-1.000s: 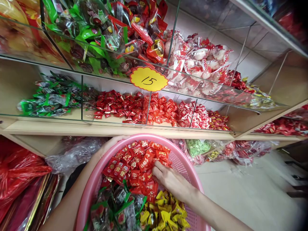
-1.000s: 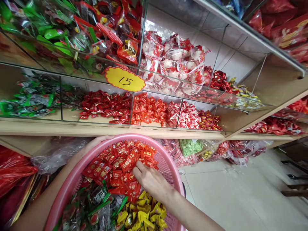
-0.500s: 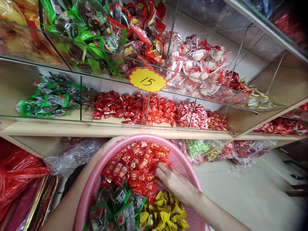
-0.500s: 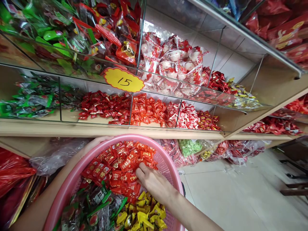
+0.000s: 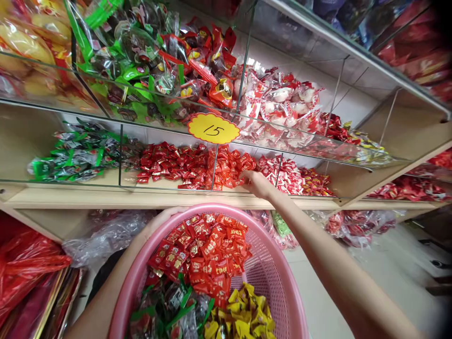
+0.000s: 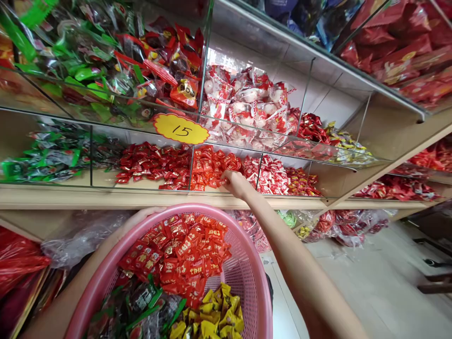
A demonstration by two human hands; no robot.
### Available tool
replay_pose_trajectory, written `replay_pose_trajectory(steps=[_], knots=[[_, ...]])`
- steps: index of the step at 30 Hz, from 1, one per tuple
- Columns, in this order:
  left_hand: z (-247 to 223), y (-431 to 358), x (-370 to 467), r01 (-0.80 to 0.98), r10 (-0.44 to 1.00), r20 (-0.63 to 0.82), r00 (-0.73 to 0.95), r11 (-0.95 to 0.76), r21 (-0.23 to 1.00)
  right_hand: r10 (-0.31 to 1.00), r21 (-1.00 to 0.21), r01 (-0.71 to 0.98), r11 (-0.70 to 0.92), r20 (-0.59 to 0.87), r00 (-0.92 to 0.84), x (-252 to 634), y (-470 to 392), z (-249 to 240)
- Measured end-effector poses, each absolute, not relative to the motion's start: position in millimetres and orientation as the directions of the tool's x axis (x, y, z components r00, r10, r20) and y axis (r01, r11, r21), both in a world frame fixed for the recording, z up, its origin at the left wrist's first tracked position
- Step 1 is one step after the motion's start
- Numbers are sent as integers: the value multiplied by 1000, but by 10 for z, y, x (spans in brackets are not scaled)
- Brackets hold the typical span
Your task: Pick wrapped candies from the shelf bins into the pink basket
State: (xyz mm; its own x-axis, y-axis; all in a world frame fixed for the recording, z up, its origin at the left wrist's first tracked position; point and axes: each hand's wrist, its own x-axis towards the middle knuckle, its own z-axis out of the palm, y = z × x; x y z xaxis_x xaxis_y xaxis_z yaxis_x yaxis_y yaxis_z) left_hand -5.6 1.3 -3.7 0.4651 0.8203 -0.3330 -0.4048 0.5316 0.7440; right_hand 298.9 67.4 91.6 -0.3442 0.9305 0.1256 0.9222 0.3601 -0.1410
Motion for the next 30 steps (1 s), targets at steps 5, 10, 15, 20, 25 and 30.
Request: replay_pose_trajectory(steps=[5,10,15,20,25,30], knots=[[-40,28,-60,-359,762,-384,521,604,712,960,-109,957,270,-46,-276,2947,1014,773],[-50,49,-61,-356,744,-403,533,629,691,953,-30,955,296,-55,-298,2946,1054,705],[-57,41,-58,-361,743,-407,532,633,685,956,37,958,285,-82,-282,2954,1012,744],[-61,38,-60,-372,755,-407,514,624,687,969,143,961,237,-113,-222,2895,953,830],[-67,43,-68,-373,761,-407,506,618,692,962,152,955,255,-142,-235,2886,965,816],[-83,35,-81,-385,779,-399,484,599,702,941,126,938,323,-153,-303,2916,1006,770]])
